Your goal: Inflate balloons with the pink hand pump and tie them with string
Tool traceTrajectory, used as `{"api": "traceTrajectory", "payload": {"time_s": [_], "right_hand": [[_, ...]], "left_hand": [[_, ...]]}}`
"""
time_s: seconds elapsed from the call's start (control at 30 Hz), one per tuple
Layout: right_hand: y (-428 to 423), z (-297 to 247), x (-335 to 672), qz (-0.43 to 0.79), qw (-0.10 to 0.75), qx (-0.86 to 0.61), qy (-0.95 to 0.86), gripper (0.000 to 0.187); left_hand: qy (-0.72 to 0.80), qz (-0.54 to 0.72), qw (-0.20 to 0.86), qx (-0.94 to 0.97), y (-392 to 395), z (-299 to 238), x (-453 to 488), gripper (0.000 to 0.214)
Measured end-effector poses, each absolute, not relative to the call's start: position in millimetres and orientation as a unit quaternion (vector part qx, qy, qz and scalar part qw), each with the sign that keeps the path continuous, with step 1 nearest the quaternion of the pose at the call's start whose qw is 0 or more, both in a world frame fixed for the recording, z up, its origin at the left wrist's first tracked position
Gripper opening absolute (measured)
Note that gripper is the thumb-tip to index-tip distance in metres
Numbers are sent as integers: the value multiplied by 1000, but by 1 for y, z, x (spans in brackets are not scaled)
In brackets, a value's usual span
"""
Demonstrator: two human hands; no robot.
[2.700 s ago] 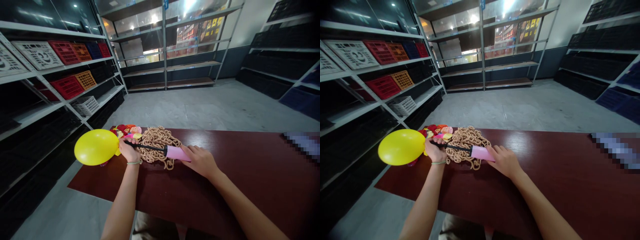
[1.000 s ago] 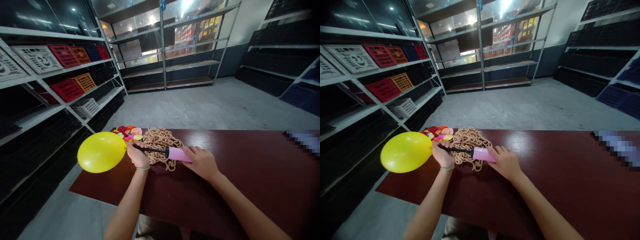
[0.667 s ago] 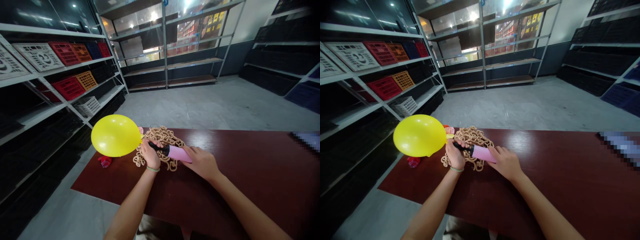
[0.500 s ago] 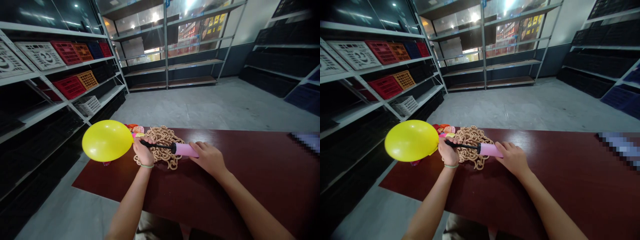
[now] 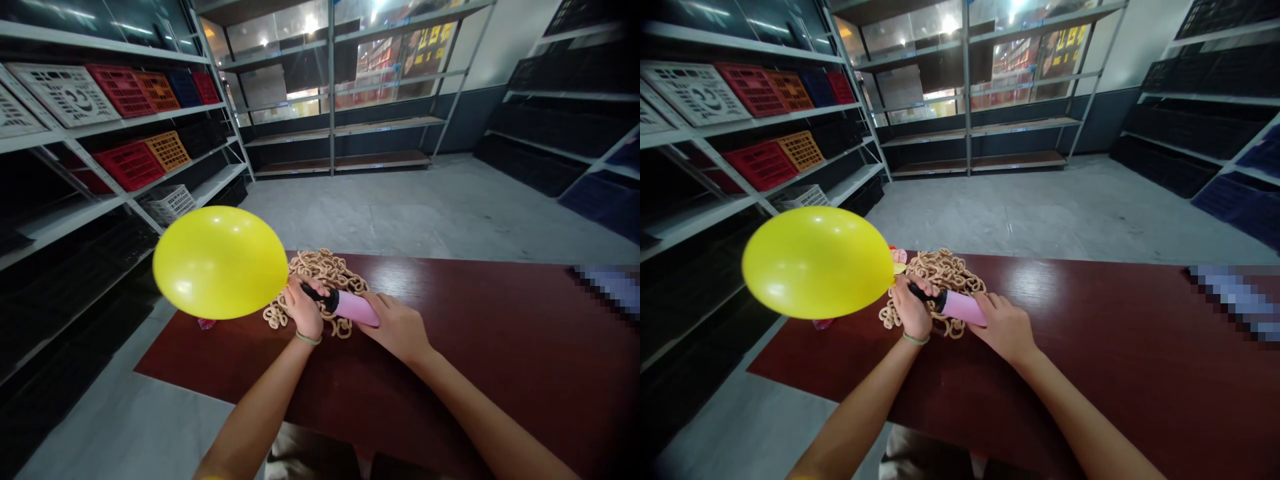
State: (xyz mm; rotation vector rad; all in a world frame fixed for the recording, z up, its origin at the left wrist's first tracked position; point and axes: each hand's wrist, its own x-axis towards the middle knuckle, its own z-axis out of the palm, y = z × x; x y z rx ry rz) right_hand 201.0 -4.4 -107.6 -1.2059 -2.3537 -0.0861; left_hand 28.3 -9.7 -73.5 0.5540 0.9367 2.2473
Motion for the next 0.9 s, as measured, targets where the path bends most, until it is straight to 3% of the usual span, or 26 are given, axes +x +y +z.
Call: {"api": "traceTrajectory", "payload": {"time_s": [0.5, 0.67, 0.9], "right_hand": [[18, -107, 223, -123, 224, -411, -875, 39], [7, -109, 212, -84, 243, -407, -876, 39], [5, -113, 210, -73, 251, -372, -890, 54]], "left_hand": [[352, 901, 221, 125, -19, -48, -26, 23], [374, 870, 265, 183, -17, -67, 21, 30], [363, 855, 325, 179, -11, -77, 24, 20]]}}
